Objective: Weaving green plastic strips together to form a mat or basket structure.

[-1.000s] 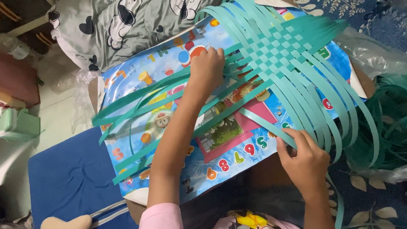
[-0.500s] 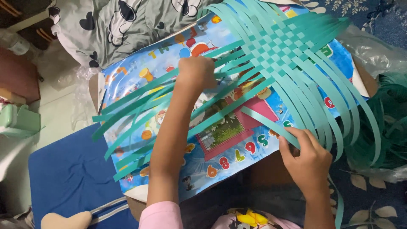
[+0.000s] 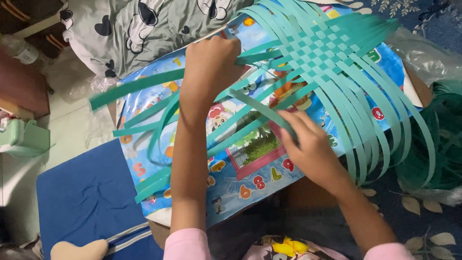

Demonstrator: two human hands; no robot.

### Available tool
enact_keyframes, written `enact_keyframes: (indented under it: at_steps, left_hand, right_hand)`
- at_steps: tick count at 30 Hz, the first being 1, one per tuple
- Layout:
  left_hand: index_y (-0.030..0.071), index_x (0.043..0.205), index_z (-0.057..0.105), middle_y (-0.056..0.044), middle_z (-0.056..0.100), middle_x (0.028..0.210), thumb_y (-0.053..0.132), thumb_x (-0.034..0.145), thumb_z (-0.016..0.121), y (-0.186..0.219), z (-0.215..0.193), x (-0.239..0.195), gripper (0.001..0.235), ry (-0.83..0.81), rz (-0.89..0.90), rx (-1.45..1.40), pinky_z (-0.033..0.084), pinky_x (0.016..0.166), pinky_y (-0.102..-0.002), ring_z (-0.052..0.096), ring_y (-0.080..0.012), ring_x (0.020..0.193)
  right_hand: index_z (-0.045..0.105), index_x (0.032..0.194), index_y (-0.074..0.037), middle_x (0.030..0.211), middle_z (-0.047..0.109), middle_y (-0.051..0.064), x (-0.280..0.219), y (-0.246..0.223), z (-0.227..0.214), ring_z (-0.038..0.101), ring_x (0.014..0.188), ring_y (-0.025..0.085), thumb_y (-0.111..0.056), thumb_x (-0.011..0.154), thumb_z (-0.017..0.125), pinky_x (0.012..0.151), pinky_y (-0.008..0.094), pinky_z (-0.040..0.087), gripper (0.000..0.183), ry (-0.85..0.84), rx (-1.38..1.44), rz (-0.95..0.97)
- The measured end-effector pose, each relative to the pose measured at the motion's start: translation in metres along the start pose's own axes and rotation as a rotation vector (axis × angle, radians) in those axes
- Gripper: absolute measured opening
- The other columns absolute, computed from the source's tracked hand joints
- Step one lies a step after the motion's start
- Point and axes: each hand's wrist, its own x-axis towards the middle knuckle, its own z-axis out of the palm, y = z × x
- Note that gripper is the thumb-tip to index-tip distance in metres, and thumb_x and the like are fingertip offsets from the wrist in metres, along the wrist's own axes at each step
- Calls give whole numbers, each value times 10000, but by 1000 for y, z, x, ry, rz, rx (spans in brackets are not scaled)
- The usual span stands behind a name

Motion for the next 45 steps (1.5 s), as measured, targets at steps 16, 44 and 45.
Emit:
enact_keyframes:
  at_steps: [16, 44, 45]
  left_hand:
    - [145, 1044, 761, -130, 731, 901, 253, 647, 773, -32, 27, -6, 411, -263, -181, -180, 517, 594, -484, 667, -406, 697]
    - [403, 1522, 443, 66, 289, 1675, 585, 1064, 168, -36, 67, -1, 565, -648, -308, -108, -20, 1216, -722, 208, -315, 1543]
    - [450, 1539, 398, 99, 192, 1713, 596, 1058, 150, -31, 62, -3, 559, -681, -319, -134, -35, 1219, -730, 148, -309, 1565]
  right_hand:
    - [659, 903, 28, 922, 677, 227, 120, 56, 144, 619, 802, 383, 34, 734, 598, 805, 461, 497, 179, -17, -299, -404]
    - [510, 1440, -33, 1669, 207, 195, 125, 54, 142, 314, 1371, 352, -539, 1008, 443, 1146, 491, 254, 669, -218, -523, 119]
    - [471, 1473, -28, 1683, 169, 195, 125, 57, 145, 318, 1360, 355, -549, 1006, 438, 1130, 498, 259, 700, -230, -531, 127]
